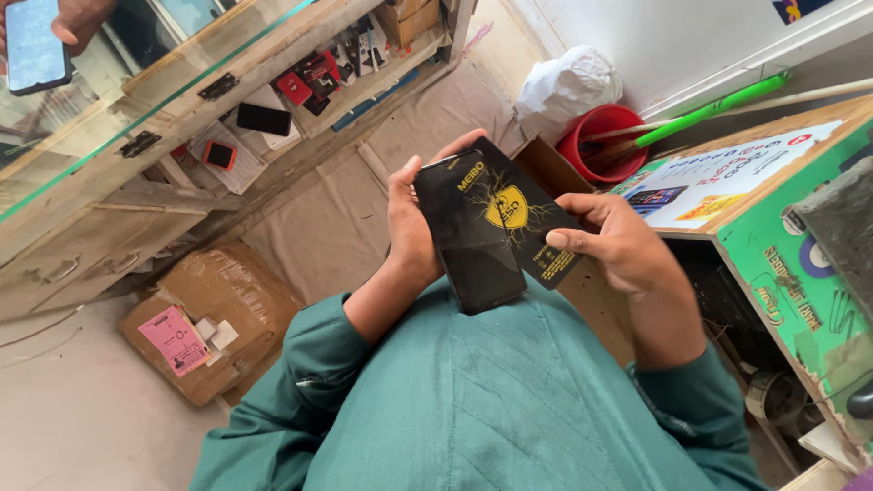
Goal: The person removes a screen protector from a smartphone, then wipes the screen with a cloth. The person sprays a cleaning solution onto the cloth and continues wiping the screen and edges of the phone.
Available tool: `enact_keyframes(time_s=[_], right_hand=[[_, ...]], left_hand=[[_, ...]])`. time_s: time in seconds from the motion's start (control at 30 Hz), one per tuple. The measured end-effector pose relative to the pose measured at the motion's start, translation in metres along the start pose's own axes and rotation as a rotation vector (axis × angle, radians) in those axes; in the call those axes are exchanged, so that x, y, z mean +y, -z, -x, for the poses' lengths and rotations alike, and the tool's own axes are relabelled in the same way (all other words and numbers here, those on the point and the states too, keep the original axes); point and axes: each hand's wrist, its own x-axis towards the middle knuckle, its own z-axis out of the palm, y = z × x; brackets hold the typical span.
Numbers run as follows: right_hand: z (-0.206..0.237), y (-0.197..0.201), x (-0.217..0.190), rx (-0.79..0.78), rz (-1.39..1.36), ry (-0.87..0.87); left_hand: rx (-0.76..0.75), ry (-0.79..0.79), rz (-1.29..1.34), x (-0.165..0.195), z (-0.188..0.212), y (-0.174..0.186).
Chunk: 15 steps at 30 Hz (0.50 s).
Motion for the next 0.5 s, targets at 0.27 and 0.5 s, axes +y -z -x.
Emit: enact_keyframes(time_s=[0.27, 0.5], right_hand=[[-0.01, -0.004, -0.002, -0.05, 0.312, -0.104], [-0.017, -0.008, -0.003, -0.048, 0.328, -0.127]], left_hand=[[0.214, -0.005, 0.004, -0.006, 0.007, 0.0], [0.263, -0.031, 0.067, -0.009, 0.004, 0.016]])
